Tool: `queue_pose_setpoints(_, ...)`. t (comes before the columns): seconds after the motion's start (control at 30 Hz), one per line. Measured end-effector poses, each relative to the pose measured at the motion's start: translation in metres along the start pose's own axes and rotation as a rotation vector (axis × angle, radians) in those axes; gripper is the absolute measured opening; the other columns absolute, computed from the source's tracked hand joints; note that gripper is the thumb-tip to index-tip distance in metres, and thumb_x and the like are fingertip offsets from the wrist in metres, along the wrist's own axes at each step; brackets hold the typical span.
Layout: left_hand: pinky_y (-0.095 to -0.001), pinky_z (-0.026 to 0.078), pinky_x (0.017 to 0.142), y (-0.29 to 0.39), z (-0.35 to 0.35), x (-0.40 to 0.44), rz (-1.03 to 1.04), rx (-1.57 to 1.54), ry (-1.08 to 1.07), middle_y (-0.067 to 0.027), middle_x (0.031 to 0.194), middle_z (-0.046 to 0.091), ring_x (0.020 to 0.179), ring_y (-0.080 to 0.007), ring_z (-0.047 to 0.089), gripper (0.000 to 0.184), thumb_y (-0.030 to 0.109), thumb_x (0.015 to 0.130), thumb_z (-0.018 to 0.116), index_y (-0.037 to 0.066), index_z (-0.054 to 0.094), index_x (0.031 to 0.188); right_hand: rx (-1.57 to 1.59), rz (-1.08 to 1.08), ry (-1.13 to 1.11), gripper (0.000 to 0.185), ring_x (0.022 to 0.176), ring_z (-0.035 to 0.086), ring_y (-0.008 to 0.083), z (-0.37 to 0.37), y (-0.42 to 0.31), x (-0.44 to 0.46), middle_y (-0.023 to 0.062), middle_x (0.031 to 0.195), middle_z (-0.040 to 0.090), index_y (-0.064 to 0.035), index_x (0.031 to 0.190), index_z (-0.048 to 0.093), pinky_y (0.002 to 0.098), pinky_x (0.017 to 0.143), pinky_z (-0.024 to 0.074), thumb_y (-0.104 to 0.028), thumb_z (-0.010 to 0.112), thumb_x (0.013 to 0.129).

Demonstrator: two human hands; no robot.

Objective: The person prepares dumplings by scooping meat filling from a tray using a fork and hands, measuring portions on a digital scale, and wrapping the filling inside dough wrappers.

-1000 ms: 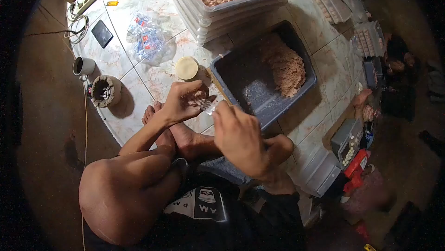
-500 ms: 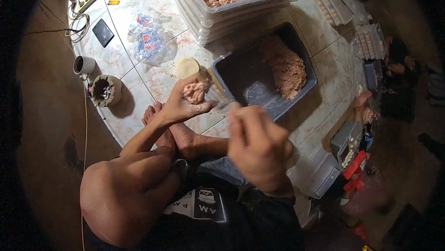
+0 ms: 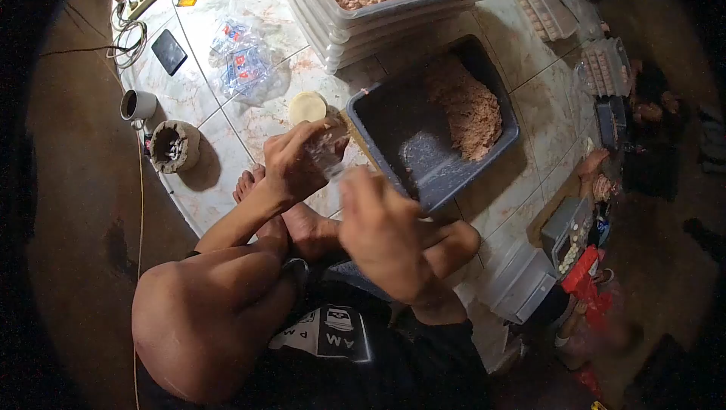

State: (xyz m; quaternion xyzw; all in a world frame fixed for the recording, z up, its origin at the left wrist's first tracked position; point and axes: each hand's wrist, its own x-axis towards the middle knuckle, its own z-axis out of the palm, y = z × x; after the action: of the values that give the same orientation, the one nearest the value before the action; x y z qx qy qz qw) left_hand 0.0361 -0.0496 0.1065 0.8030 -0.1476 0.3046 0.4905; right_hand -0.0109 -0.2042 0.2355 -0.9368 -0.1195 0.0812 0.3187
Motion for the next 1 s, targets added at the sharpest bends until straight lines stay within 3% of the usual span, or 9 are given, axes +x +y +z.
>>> queue_pose_setpoints(0.3,-0.0311,0.043,0.047,-0.004,-0.009,0.006,-0.106,0.134,0.027,-0.0037,0.067,0.054,0.052,-0.0141,0.054,0.028,0.019,0.08,0.094,0.006,0.069,0.08,0.069,-0.029,0.044,0.008,0.079,0.072,0.045,-0.018,-0.004,-0.002,0.0221,0.086,0.069,-0.0034,0.101,0.059,0.0498,0.065,0.055,-0.01,0.062,0.104)
queue_pose_setpoints(0.37,-0.0261,0.045,0.053,-0.011,-0.019,0.018,-0.735,-0.242,-0.069,0.0027,0.069,0.06,0.059,-0.0029,0.051,0.035,0.021,0.084,0.094,0.003,0.065,0.075,0.086,0.205,0.21,0.011,0.074,0.072,0.0398,-0.036,-0.001,0.003,0.0195,0.076,0.065,-0.003,0.1,0.058,0.0463,0.062,0.0514,-0.012,0.06,0.106)
queue_pose_setpoints(0.43,-0.0236,0.045,0.056,-0.021,-0.021,0.023,-0.807,-0.617,-0.061,0.0054,0.067,0.058,0.061,-0.0026,0.049,0.031,0.017,0.084,0.093,0.002,0.066,0.084,0.021,0.177,0.304,0.013,0.079,0.072,0.0424,-0.036,0.03,0.014,0.0213,0.078,0.067,-0.0014,0.1,0.058,0.049,0.066,0.0512,-0.013,0.058,0.107)
queue_pose_setpoints(0.53,-0.0226,0.043,0.057,-0.015,-0.041,0.017,-0.462,-0.245,0.081,0.0061,0.066,0.056,0.063,-0.003,0.049,0.033,0.014,0.082,0.094,0.001,0.067,0.094,-0.156,0.271,0.049,0.012,0.086,0.07,0.0474,-0.011,0.124,0.029,0.0256,0.086,0.071,-0.0006,0.101,0.061,0.0545,0.075,0.0513,-0.012,0.058,0.102)
queue_pose_setpoints(0.57,-0.0246,0.045,0.056,-0.013,-0.058,0.017,-0.578,-0.289,0.095,0.0047,0.067,0.06,0.064,-0.0034,0.053,0.032,0.012,0.082,0.094,0.002,0.066,0.094,-0.212,0.283,-0.009,0.011,0.088,0.07,0.0489,0.004,0.165,0.031,0.0265,0.088,0.072,-0.0007,0.101,0.062,0.0558,0.077,0.0516,-0.012,0.059,0.101)
queue_pose_setpoints(0.7,-0.0268,0.044,0.052,0.008,-0.064,0.025,-0.124,-0.278,-0.229,0.0008,0.063,0.059,0.06,-0.0043,0.054,0.036,0.013,0.084,0.092,0.003,0.06,0.07,-0.276,0.307,0.032,0.014,0.09,0.07,0.0481,0.059,0.263,0.05,0.0262,0.091,0.072,-0.0002,0.103,0.068,0.0548,0.082,0.0535,-0.011,0.061,0.097)
queue_pose_setpoints(0.83,-0.0283,0.048,0.054,0.002,-0.07,0.025,-0.541,-0.154,0.008,-0.0015,0.067,0.063,0.063,-0.0047,0.056,0.032,0.01,0.086,0.087,0.003,0.059,0.07,-0.558,-0.1,0.344,0.019,0.101,0.068,0.0448,0.072,0.213,0.055,0.0251,0.109,0.07,-0.0013,0.108,0.073,0.0509,0.088,0.0544,-0.013,0.064,0.096)
queue_pose_setpoints(0.87,-0.0273,0.049,0.056,-0.009,-0.077,0.031,-0.628,-0.408,-0.015,-0.002,0.071,0.065,0.064,-0.0054,0.057,0.026,0.006,0.086,0.086,0.002,0.061,0.079,-0.38,-0.08,0.311,0.022,0.106,0.066,0.0443,0.072,0.178,0.056,0.0239,0.117,0.067,-0.0017,0.112,0.073,0.0505,0.092,0.0535,-0.014,0.066,0.095)
queue_pose_setpoints(1.0,-0.0226,0.044,0.057,-0.005,-0.096,0.022,-0.472,-0.247,0.201,-0.0007,0.072,0.062,0.063,-0.0056,0.056,0.019,-0.003,0.087,0.082,-0.002,0.063,0.09,0.056,-0.205,-0.205,0.038,0.114,0.061,0.0464,0.111,0.1,0.039,0.0227,0.126,0.062,-0.0023,0.129,0.066,0.0535,0.096,0.0526,-0.016,0.071,0.094)
